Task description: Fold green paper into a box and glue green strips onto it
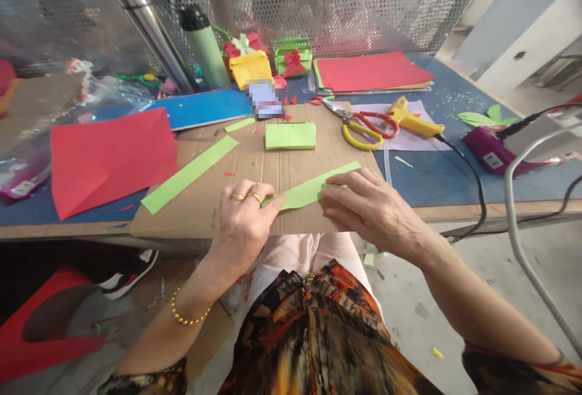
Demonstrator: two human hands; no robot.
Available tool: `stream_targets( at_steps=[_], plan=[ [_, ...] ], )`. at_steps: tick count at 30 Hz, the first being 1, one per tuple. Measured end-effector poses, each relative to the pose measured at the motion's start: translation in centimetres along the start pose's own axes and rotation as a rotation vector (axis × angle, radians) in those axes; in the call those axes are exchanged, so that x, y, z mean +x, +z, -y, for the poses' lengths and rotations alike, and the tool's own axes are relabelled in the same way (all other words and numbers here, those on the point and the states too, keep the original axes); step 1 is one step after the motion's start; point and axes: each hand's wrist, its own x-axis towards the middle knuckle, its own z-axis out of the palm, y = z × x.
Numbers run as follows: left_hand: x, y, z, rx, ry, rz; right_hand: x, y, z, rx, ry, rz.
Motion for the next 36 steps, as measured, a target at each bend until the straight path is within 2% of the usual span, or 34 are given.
stream_targets(
  at_steps=[3, 6, 10, 15, 20, 26, 30, 33, 36],
  plan=[
    [-0.3, 0.4, 0.9, -0.077, -0.047, -0.001, 1.0, 0.3, 0.2, -0.058, 0.02, 0.066],
    [-0.6, 0.1, 1.3, -0.053, -0.062, 0.034, 1.6, 0.4, 0.3, -0.137, -0.005, 0.099],
    [-0.9, -0.7, 0.7, 0.019, -0.042, 0.021, 1.9, 0.5, 0.7, -0.192, -0.082, 0.128],
    [-0.8, -0.7, -0.1, -0.055, 0.006, 0.045, 2.1, 0.5, 0.8, -0.26, -0.153, 0.126],
    [-0.5, -0.4, 0.0, -0.062, -0.055, 0.072, 2.3, 0.5, 0.3, -0.201, -0.157, 0.137],
    [0.7, -0.2, -0.4, -0.045, 0.021, 0.049, 2.4, 0.6, 0.1, -0.234, -0.193, 0.126],
    [1.1, 0.2, -0.5, -0.042, 0.063, 0.119, 2.4, 0.2, 0.2, -0.209, -0.16, 0.151],
    [0.9, 0.5, -0.2, -0.125, -0.012, 0.119, 2.1, -0.3, -0.2, -0.119, -0.1, 0.172],
    [0.8, 0.9, 0.5, -0.303, -0.11, 0.073, 1.7, -0.5, -1.1, -0.021, -0.046, 0.159]
  ],
)
